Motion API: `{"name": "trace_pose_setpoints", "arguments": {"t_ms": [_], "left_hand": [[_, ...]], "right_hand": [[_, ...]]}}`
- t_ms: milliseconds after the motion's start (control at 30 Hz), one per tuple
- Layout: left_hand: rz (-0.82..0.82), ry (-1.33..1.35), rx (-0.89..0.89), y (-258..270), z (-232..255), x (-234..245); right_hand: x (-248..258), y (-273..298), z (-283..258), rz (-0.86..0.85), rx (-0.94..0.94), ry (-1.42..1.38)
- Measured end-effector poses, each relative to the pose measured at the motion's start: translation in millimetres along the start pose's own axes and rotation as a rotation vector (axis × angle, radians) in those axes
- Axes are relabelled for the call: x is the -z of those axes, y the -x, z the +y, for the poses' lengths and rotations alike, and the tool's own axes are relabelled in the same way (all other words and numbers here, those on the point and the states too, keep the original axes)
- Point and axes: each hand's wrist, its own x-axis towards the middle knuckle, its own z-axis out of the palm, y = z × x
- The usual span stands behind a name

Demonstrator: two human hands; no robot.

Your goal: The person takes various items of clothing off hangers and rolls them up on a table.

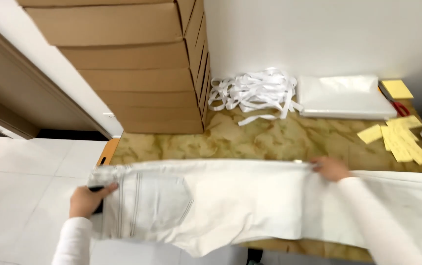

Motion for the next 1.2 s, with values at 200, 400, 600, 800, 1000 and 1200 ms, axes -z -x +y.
{"name": "trace_pose_setpoints", "arguments": {"t_ms": [200,400,600,800,1000,1200], "left_hand": [[0.049,-0.266,0.158,-51.2,-19.0,-57.1],[0.033,-0.536,0.076,-104.0,-4.6,-80.0],[0.377,-0.527,-0.273,-162.3,2.4,-142.4],[0.136,-0.369,-0.846,-17.5,100.4,-262.6],[-0.768,-0.035,-0.658,161.1,200.8,-346.6],[-0.666,-0.228,-0.764,197.6,199.2,-417.8]], "right_hand": [[-22.8,-20.8,-51.6,-0.043,-0.023,0.123],[-20.6,33.7,-16.1,0.352,-0.159,0.024],[-84.5,143.7,47.6,0.863,-0.574,-0.142],[-157.0,231.4,142.7,1.063,-1.028,-0.196],[-119.2,223.3,188.6,0.705,-1.159,-1.314],[-31.5,225.4,178.3,0.831,-0.582,-1.421]]}}
